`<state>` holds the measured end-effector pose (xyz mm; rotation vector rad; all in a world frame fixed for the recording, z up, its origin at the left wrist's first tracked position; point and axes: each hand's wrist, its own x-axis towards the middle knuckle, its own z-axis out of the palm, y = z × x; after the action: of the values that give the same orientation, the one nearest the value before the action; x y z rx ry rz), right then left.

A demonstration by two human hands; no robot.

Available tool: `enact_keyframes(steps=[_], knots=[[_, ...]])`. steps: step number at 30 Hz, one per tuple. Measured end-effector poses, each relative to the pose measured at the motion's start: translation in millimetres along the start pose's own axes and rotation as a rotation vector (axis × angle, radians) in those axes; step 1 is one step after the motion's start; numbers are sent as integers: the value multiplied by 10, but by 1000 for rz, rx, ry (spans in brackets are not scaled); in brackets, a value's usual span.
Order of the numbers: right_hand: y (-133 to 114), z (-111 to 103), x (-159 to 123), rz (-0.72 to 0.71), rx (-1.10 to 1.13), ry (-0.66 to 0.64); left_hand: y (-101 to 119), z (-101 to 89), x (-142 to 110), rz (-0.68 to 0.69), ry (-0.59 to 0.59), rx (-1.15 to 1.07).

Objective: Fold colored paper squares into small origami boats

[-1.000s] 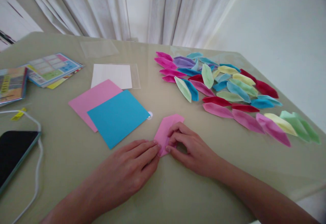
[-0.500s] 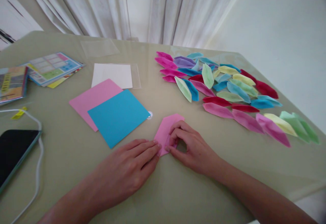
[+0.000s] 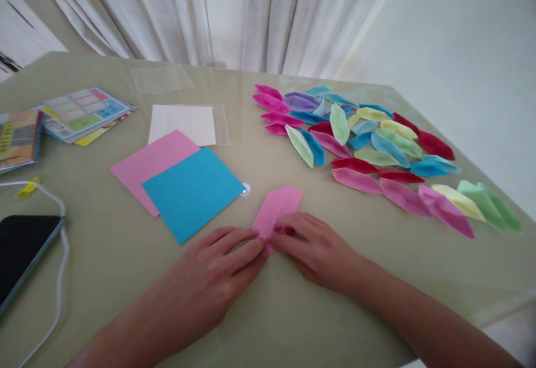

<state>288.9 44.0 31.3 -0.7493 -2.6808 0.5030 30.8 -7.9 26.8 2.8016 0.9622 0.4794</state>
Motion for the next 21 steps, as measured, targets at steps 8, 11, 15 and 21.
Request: enact_keyframes(steps=[8,11,15,21], knots=[[-184,-91,-174,-55,-396,-29,67,-19,39,-40,24,-13],[-214,-105,-158,-70,-376,13,73,-22,30,-30,29,-2],[-214,-82,-125,-60,-357,-1,73,-17,35,-28,46,-4],[-233,-30,-204,-35,-392,-44,88,11,39,-34,15,7]])
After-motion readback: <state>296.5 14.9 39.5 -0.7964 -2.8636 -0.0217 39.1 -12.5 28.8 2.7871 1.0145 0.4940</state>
